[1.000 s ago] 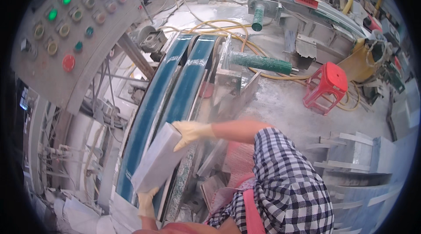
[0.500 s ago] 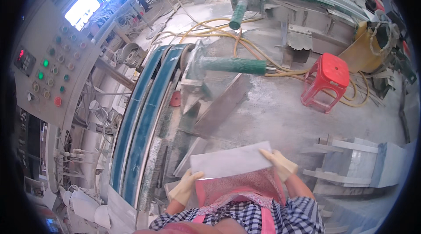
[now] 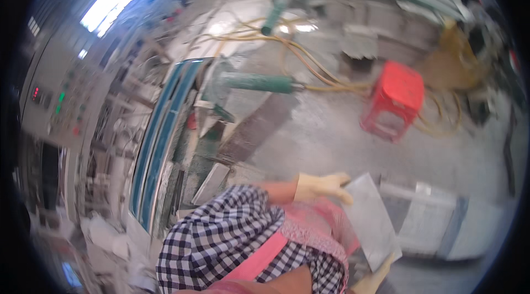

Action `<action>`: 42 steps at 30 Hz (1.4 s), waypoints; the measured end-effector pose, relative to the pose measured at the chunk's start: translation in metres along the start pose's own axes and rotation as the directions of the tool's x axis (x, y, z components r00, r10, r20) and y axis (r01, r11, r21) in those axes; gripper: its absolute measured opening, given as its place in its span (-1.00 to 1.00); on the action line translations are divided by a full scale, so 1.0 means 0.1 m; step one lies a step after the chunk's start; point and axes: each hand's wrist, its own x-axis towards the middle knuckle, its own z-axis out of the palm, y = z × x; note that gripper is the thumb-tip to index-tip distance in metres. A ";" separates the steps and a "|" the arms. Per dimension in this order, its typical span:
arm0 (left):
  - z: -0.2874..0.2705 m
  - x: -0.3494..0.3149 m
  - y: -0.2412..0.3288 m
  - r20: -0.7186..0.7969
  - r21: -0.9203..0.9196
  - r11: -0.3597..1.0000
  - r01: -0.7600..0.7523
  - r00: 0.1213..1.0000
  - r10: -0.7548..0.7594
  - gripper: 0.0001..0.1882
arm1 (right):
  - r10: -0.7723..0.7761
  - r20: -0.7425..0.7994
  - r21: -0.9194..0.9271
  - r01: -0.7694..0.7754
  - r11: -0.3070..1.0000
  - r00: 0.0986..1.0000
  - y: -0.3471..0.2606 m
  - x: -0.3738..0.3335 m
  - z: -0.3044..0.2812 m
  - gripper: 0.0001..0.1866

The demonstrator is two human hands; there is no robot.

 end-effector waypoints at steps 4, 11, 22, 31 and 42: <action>-0.30 0.50 0.34 0.194 0.212 0.977 0.036 0.978 -0.078 -0.23 | -0.234 -0.318 -0.290 0.140 0.947 0.919 0.37 -0.56 0.18 -0.37; -1.78 1.37 0.64 0.597 0.173 0.980 0.097 0.781 -0.182 -0.46 | 0.690 -0.531 0.748 -0.112 0.655 0.493 0.49 -0.69 2.19 -0.45; -1.82 2.69 1.13 0.853 0.427 0.904 -0.027 0.342 -0.393 -0.23 | 0.838 -0.544 0.834 0.132 0.536 0.035 -0.22 -0.15 3.66 -0.45; -1.02 3.13 1.26 0.889 0.456 0.881 -0.124 0.107 -0.445 -0.30 | 0.832 -0.553 0.792 0.335 0.510 0.041 -0.31 0.21 3.39 -0.44; -0.43 4.24 2.03 0.722 0.690 0.709 -0.146 0.059 -0.690 -0.35 | 0.880 -0.446 0.890 0.187 0.416 0.162 -0.36 1.02 2.62 -0.31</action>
